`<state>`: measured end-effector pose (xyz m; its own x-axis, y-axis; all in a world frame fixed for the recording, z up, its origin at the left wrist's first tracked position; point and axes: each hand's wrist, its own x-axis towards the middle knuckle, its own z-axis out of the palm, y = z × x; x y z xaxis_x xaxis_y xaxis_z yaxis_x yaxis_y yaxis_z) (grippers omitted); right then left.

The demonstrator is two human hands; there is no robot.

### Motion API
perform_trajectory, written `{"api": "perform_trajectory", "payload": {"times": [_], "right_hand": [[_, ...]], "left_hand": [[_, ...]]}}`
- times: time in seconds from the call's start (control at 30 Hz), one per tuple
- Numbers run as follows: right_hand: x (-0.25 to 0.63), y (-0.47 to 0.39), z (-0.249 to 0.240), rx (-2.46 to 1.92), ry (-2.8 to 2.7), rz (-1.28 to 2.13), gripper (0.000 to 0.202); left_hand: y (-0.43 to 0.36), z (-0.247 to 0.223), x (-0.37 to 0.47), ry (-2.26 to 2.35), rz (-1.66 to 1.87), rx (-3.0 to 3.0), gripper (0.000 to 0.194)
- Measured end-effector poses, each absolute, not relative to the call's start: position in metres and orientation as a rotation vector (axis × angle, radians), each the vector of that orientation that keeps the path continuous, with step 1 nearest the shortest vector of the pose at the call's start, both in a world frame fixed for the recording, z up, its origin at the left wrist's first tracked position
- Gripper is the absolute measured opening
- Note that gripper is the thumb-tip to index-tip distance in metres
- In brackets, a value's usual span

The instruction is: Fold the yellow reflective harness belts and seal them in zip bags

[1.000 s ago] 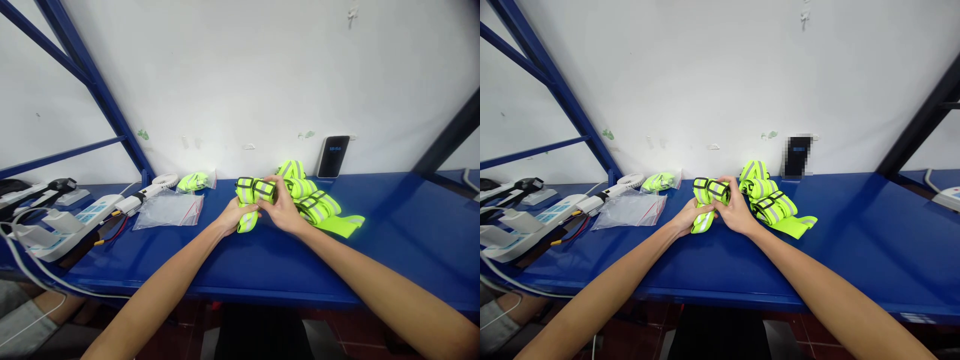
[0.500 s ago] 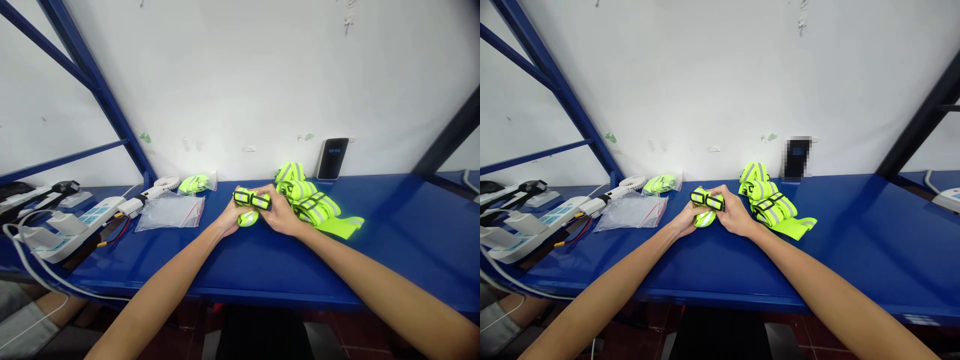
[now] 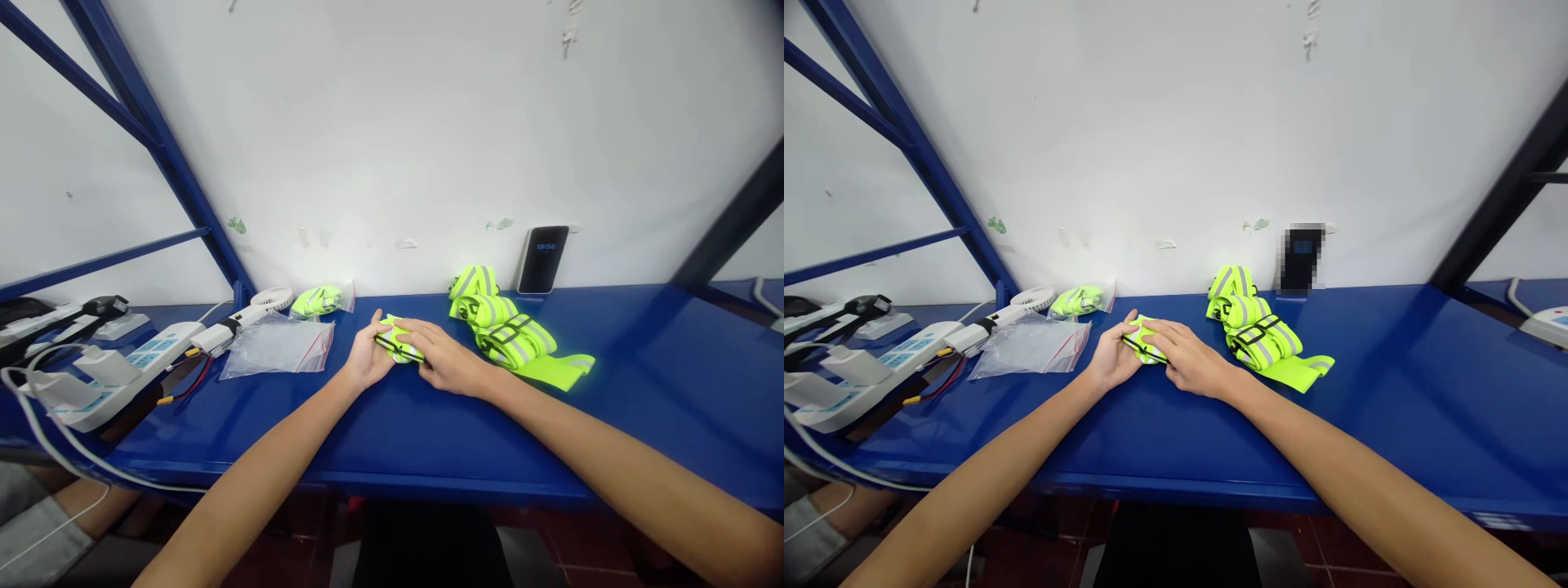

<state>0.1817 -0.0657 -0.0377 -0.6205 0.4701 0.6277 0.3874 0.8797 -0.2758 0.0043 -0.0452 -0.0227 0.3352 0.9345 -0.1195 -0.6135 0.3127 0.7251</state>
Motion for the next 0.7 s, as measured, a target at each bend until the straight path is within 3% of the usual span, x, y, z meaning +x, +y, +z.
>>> {"api": "perform_trajectory", "payload": {"times": [0.23,0.33,0.53,0.7], "right_hand": [[0.181,-0.066,-0.036,-0.691,-2.203,0.166,0.039],[0.183,-0.068,-0.032,-0.760,-2.086,0.289,0.035],[0.189,-0.068,-0.023,-0.899,-1.556,0.657,0.030],[0.183,-0.064,-0.025,-0.820,-1.187,1.125,0.041]], "left_hand": [[-0.046,-0.019,0.008,0.484,1.061,0.581,0.029],[-0.048,-0.017,0.007,0.415,0.949,0.654,0.015],[-0.045,-0.023,0.006,0.522,0.750,1.030,0.047],[-0.039,-0.034,0.008,0.738,1.021,1.503,0.047]]}}
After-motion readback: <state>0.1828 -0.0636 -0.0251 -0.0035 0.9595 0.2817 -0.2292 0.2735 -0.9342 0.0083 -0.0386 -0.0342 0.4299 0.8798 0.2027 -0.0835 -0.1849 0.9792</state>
